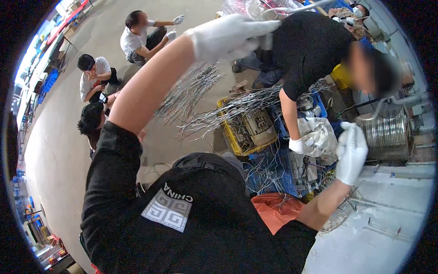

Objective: Sorting and bundling thin metal wires on a factory floor.

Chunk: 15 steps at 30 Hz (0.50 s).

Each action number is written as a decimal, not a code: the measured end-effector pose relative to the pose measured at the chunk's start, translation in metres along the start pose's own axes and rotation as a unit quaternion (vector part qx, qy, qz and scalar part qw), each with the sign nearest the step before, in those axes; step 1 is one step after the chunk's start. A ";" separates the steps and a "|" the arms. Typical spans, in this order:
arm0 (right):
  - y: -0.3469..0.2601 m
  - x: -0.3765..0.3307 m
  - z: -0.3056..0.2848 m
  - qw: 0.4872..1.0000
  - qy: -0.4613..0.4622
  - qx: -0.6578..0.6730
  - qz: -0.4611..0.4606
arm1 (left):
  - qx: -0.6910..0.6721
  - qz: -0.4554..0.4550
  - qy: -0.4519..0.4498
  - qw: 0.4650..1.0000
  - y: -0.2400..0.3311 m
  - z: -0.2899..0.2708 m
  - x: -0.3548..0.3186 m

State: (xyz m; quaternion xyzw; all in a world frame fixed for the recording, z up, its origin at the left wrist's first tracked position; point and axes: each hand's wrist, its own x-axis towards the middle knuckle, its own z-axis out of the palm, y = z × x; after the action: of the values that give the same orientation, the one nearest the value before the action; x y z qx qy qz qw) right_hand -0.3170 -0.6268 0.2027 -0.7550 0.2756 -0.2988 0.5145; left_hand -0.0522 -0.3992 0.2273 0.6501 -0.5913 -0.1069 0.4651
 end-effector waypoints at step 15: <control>0.107 0.034 -0.010 0.932 -0.055 -0.336 -0.121 | 0.279 -0.285 -0.163 0.903 -0.166 0.005 -0.223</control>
State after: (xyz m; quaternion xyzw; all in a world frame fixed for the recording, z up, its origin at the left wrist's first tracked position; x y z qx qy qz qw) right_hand -0.3135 -0.6911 0.1106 -0.9267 0.2381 -0.2063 0.2049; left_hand -0.0063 -0.2299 0.0115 0.8673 -0.4543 -0.1699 0.1116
